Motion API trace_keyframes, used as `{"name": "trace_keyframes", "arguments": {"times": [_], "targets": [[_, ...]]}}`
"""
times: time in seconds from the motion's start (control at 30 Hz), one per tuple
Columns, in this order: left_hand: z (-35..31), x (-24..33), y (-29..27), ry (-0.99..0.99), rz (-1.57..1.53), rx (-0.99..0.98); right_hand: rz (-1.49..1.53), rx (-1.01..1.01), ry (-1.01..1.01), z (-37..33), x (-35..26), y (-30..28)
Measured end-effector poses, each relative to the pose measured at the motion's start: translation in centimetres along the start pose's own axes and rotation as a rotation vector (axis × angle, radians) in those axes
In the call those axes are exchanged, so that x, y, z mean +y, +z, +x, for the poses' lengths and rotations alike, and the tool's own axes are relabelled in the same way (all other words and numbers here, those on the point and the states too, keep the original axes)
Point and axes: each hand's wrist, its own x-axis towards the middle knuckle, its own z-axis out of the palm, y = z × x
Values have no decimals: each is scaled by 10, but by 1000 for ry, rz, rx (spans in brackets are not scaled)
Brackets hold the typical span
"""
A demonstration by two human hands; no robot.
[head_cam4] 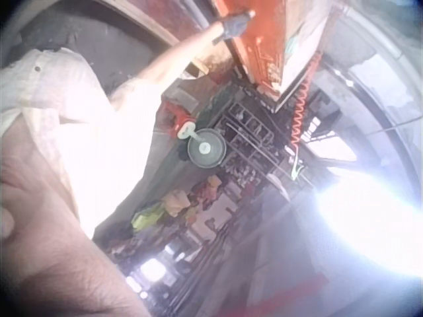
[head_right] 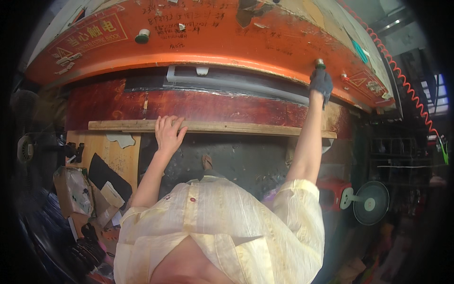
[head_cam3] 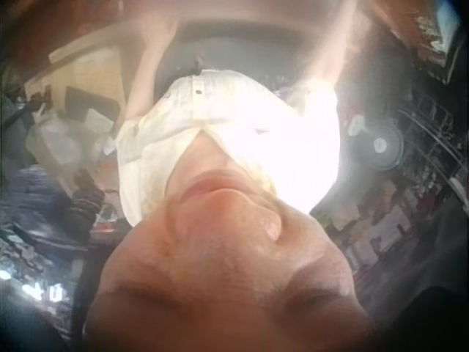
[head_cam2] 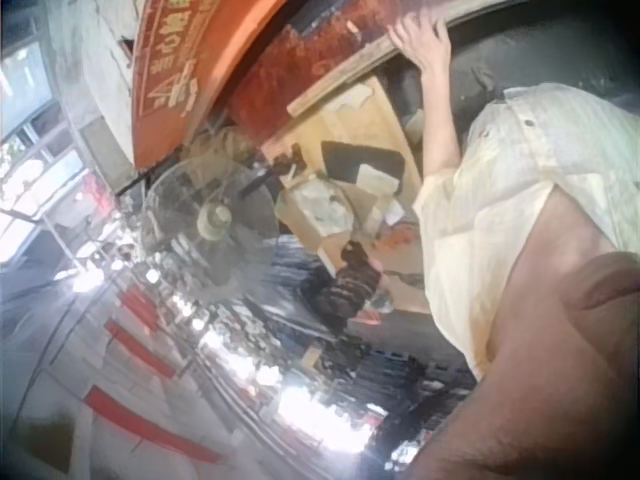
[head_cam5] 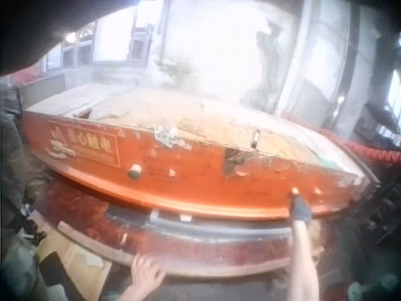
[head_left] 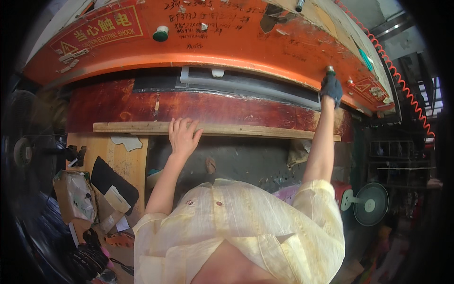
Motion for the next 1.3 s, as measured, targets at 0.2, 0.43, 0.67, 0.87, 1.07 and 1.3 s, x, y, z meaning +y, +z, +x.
{"name": "trace_keyframes", "arguments": {"times": [0.2,0.43,0.67,0.87,1.07,1.3], "targets": [[15,7,13,-73,101,19,-646,-322,-619,-167,84,11],[24,1,12,-34,101,36,-676,-404,-649,-250,64,9],[39,-9,10,-64,163,-73,-682,-394,-726,-257,39,29],[31,-8,12,-63,193,-91,-632,-458,-698,-251,31,34],[7,-1,3,-75,163,-106,-773,-541,-500,-257,23,26],[-54,13,-31,-30,73,-59,-605,-602,-262,-258,0,41]]}}
